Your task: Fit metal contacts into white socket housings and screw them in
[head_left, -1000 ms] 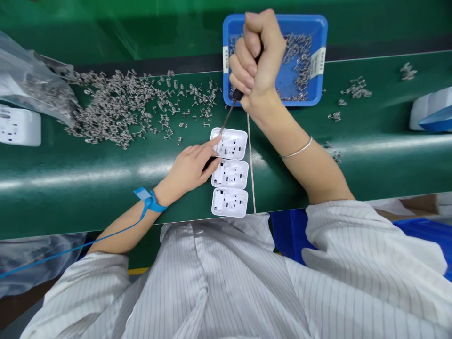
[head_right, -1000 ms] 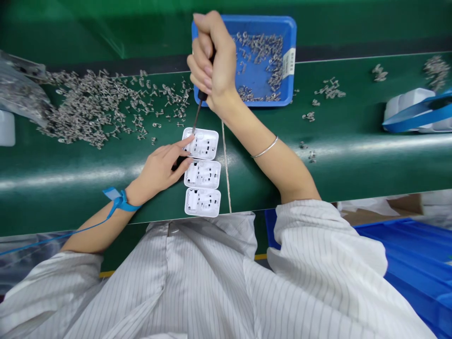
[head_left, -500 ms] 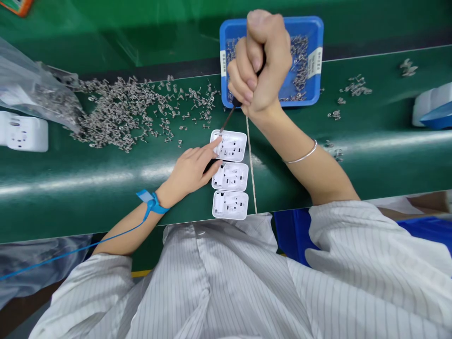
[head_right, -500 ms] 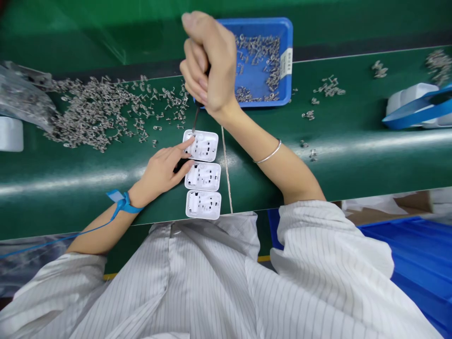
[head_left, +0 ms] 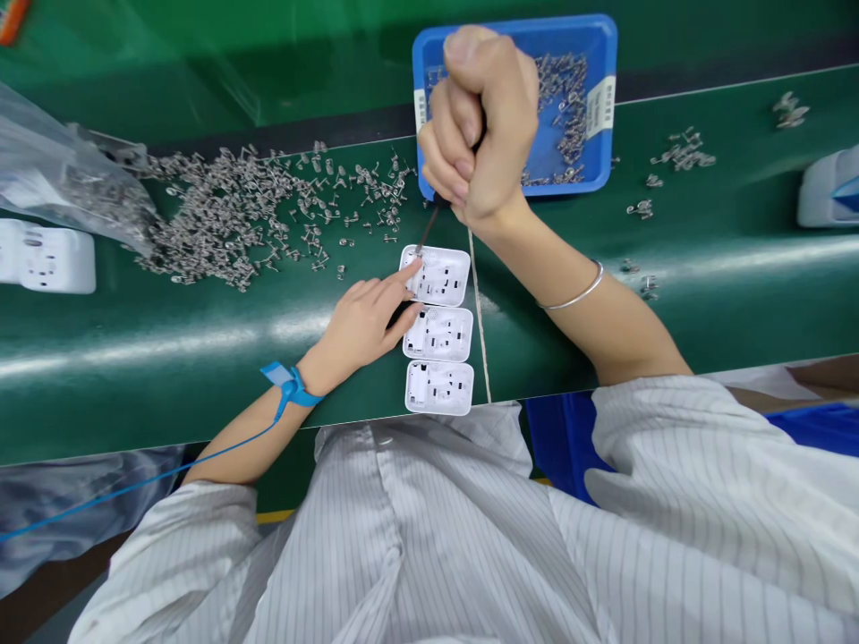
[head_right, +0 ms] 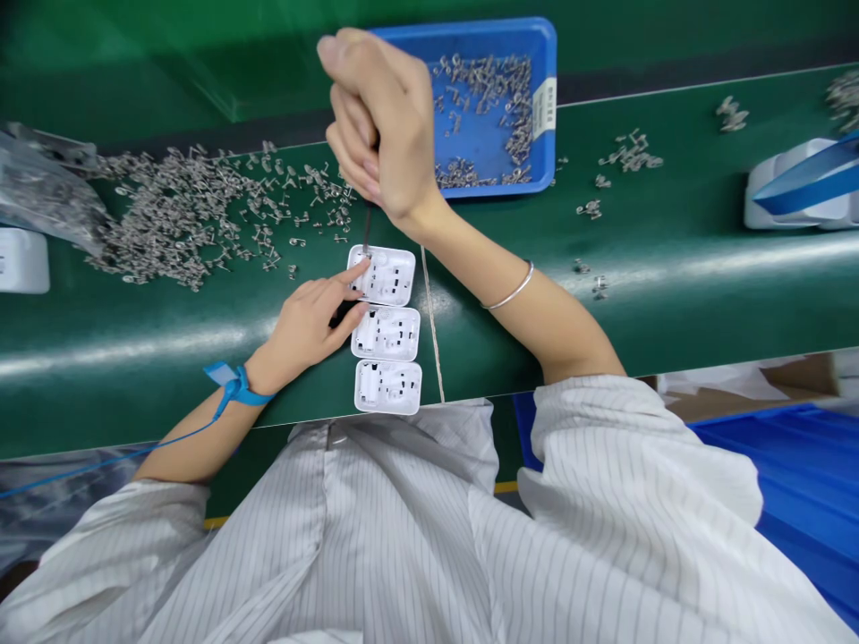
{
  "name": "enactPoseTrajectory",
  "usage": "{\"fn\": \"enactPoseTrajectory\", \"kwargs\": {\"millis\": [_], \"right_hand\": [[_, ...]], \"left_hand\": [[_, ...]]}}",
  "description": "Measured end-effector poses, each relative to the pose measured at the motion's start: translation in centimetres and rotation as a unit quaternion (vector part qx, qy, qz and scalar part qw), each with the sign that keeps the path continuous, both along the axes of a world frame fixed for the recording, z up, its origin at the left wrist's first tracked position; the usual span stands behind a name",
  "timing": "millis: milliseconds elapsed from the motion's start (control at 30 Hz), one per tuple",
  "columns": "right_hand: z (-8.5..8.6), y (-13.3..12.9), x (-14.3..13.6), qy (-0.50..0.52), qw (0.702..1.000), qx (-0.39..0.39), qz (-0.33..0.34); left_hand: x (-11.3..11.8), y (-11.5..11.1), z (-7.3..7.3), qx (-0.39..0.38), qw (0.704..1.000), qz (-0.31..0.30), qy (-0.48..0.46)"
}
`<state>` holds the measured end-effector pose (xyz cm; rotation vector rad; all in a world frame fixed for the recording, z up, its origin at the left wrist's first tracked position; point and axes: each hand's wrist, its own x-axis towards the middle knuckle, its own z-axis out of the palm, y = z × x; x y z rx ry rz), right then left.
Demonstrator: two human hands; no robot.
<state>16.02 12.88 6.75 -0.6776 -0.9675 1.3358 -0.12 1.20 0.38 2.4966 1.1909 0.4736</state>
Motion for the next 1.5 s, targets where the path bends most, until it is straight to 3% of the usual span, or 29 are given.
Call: {"fn": "enactPoseTrajectory", "kwargs": {"millis": [333,567,667,800,933,1133,1367,1500], "right_hand": [[0.7,-1.2,-0.9,-0.003,0.996,0.077,-0.046],[-0.6,-0.6,-0.7,0.042,0.992,0.119,0.004],[-1.6,1.1,-0.1,0.075,0.995,0.071,0.006],[-2.5,2.6,0.5,0.104,0.993,-0.048,-0.004],[-3.3,3.0,0.5,0.143,0.987,-0.072,-0.028],[-4.7,4.2,0.9,0.149,0.971,-0.185,-0.032],[-0.4,1.0,0.8,0.084,0.996,0.012,-0.029],[0.3,-0.5,-0.1,0.08,0.993,0.082,-0.018]], "left_hand": [[0.0,0.0,0.2,0.015,1.0,-0.004,0.011],[0.0,0.0,0.0,0.016,1.0,0.001,0.013],[0.0,0.0,0.1,0.0,1.0,0.005,0.004],[0.0,0.0,0.2,-0.011,1.0,0.004,-0.011],[0.0,-0.1,0.3,-0.018,1.0,0.002,-0.016],[0.0,-0.1,0.4,0.002,1.0,-0.008,-0.019],[0.0,0.0,0.4,-0.017,0.999,-0.011,-0.042],[-0.1,0.1,0.6,-0.023,0.997,-0.019,-0.069]]}}
